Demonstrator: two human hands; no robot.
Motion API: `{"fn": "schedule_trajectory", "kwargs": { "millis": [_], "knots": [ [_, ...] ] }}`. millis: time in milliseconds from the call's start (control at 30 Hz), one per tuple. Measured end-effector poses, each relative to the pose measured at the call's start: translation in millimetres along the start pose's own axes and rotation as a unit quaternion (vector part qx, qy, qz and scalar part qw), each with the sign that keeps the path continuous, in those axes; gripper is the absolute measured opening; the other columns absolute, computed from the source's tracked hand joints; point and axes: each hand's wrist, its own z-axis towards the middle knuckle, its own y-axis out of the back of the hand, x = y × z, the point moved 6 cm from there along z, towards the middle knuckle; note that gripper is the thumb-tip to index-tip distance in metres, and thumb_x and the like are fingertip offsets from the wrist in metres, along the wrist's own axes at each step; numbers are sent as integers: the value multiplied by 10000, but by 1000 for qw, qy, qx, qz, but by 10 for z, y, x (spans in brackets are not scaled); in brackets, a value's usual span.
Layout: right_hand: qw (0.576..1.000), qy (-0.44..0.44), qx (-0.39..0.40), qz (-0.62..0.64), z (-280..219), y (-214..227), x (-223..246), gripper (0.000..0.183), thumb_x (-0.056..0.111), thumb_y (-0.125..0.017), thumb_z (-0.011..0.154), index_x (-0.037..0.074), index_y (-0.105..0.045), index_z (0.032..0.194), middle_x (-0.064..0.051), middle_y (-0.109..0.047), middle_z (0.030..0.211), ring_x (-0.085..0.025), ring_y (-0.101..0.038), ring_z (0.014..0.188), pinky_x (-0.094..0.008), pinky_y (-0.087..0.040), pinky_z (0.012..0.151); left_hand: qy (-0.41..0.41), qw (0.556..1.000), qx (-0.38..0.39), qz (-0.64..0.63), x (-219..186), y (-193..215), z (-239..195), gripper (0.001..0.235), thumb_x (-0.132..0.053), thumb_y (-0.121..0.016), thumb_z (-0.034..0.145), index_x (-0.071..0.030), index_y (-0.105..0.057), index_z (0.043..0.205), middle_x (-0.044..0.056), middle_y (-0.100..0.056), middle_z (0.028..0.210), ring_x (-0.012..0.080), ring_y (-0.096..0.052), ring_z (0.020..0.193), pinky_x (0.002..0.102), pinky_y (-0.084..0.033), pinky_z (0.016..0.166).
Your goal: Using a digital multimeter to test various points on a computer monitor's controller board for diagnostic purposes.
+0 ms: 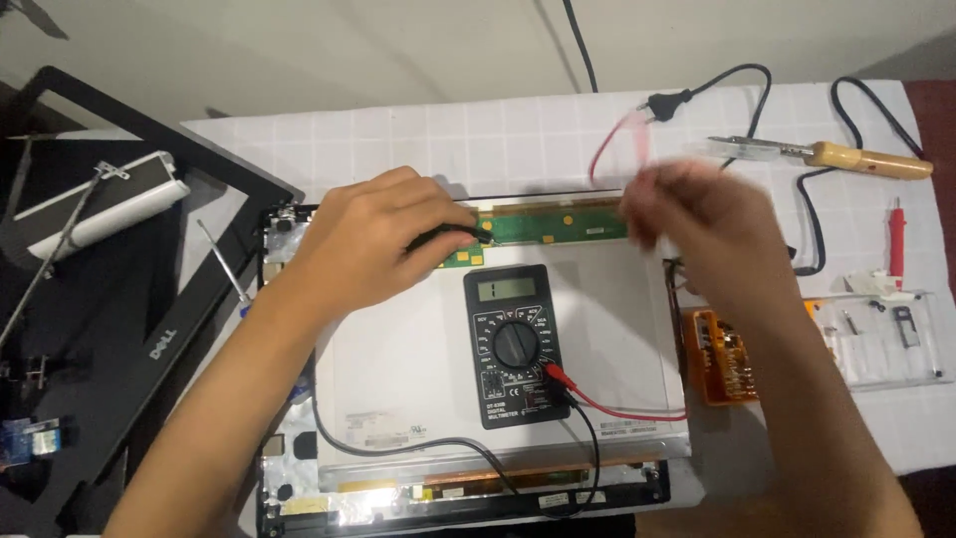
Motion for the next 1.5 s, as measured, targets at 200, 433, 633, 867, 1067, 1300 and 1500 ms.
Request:
{"fn": "schedule_trajectory", "kwargs": {
  "millis": [200, 433, 633, 867, 1067, 1300, 1500],
  "knots": [
    [984, 67, -7, 165, 278, -112, -75, 39, 97, -729, 979, 101, -706, 1010, -39, -730, 859, -115, -677, 779, -227, -572, 709, -19, 1000, 7, 15, -29, 7, 24, 140, -259, -701, 1028, -142, -773, 1055, -19, -722, 929, 186, -673, 831, 296, -496, 623],
    [972, 125, -6, 197, 258, -276, -168, 83, 45, -770, 920, 50, -720, 985, -68, -775, 943, -134, -760, 916, -226, -641, 877, -39, 999, 9, 30, -64, 9, 33, 133, -227, -703, 1029, -119, -780, 1042, -12, -708, 953, 188, -656, 831, 300, -519, 625],
    [968, 186, -11, 166, 218, -291, -134, 85, 35, -735, 951, 33, -692, 1024, -104, -777, 988, -173, -773, 981, -245, -649, 913, -48, 998, 13, 27, -82, 19, 46, 114, -195, -716, 1024, -107, -786, 1045, 9, -699, 959, 196, -661, 818, 299, -537, 645],
    [964, 257, -55, 28, 152, -297, -111, 92, 64, -765, 967, 72, -715, 1044, -32, -780, 994, -101, -732, 888, -202, -607, 814, -43, 998, 15, 31, -82, 23, 41, 127, -209, -713, 1030, -108, -785, 1055, 15, -700, 960, 201, -656, 823, 303, -529, 644],
    [940, 322, -95, -67, 89, -328, -66, 84, 17, -800, 941, 80, -761, 979, -23, -784, 1025, -123, -739, 979, -233, -598, 828, -50, 998, 8, 41, -69, 11, 15, 121, -206, -724, 1031, -104, -788, 1044, 6, -693, 961, 202, -654, 850, 305, -530, 625],
    [939, 335, -74, -26, 88, -327, -46, 108, -14, -801, 942, 42, -731, 1002, -85, -772, 1039, -173, -756, 989, -267, -608, 912, -46, 998, 14, 39, -66, 7, 7, 123, -206, -714, 1038, -106, -784, 1056, 5, -675, 959, 199, -643, 847, 314, -520, 610],
    [944, 326, -52, -13, 75, -329, -6, 109, -28, -778, 948, 30, -715, 1015, -96, -767, 1046, -198, -758, 1016, -293, -615, 953, -46, 998, 9, 48, -65, 1, -4, 127, -212, -711, 1045, -108, -783, 1056, 0, -668, 951, 196, -634, 841, 309, -507, 600]
  ]
}}
